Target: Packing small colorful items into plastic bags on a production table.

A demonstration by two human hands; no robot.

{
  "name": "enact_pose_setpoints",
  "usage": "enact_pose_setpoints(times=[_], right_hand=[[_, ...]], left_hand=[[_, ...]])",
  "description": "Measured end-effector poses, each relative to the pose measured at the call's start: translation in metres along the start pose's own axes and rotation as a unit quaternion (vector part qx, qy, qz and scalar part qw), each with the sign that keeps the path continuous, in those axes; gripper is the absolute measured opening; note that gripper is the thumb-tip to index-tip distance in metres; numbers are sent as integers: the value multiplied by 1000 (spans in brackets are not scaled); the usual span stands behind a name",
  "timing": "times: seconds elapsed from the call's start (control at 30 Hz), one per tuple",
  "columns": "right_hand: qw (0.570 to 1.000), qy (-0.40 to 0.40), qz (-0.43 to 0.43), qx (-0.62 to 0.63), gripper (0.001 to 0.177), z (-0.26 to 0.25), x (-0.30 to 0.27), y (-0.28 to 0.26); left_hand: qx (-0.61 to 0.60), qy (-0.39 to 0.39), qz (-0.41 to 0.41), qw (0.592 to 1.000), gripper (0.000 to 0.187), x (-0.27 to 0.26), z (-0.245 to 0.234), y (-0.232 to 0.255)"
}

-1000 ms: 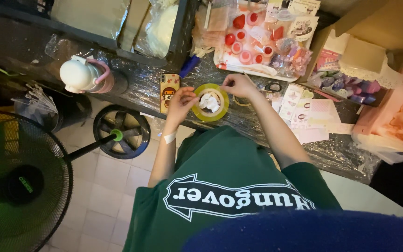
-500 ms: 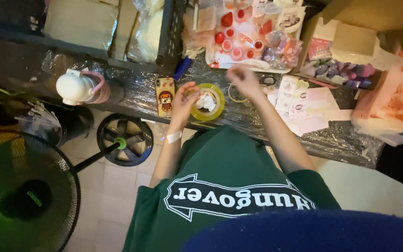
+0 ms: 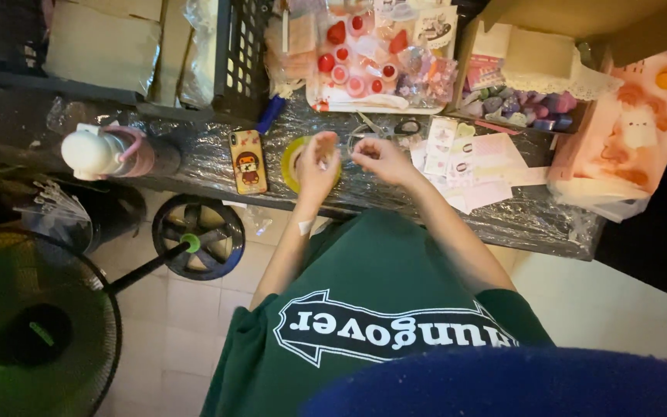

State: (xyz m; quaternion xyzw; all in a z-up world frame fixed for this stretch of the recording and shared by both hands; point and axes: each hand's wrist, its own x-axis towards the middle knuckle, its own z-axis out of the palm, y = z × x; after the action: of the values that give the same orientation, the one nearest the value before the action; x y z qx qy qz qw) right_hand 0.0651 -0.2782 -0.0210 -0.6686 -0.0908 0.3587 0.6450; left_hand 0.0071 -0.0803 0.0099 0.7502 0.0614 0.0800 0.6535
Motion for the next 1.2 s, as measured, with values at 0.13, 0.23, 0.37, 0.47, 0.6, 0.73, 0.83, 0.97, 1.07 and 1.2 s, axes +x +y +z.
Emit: enact_pose_setpoints(times=[0.13,0.23,0.37,0.47,0.6,0.73,0.83,0.97,1.07,1.2], right_hand=[[1000,0,4,-10,11,-13,-10,3],[1000,-10,0,-11,12,-14,-10,23],[998,-50,28,-14,11,2,-6,34],[994,-73,63,-43,13,23,-2,52],[987,-41,97,-119,18,44,3,57],[985,-17,63,-160,22,48,4,63],[972,10,19,-235,25,53,1,53],[943,57,49,-324,23,64,-3,26],[928,95,71,-354,21,74,-4,17],[907,146,96,-383,25,79,-2,9]], left_hand=[[59,56,6,997,30,-4,-8,-6],[26,28,-64,997,25,-16,-18,-19],[99,75,-106,987,21,-34,-30,-26],[145,83,-132,977,19,-52,-35,-38],[168,11,-171,971,20,-65,-37,-32],[230,-18,-126,965,23,-64,-36,-24],[238,-38,-65,968,19,-64,-36,-29],[276,-38,-93,956,18,-57,-31,-11],[317,-28,-136,938,18,-53,-25,-9],[373,-5,-138,918,23,-51,-19,-27]])
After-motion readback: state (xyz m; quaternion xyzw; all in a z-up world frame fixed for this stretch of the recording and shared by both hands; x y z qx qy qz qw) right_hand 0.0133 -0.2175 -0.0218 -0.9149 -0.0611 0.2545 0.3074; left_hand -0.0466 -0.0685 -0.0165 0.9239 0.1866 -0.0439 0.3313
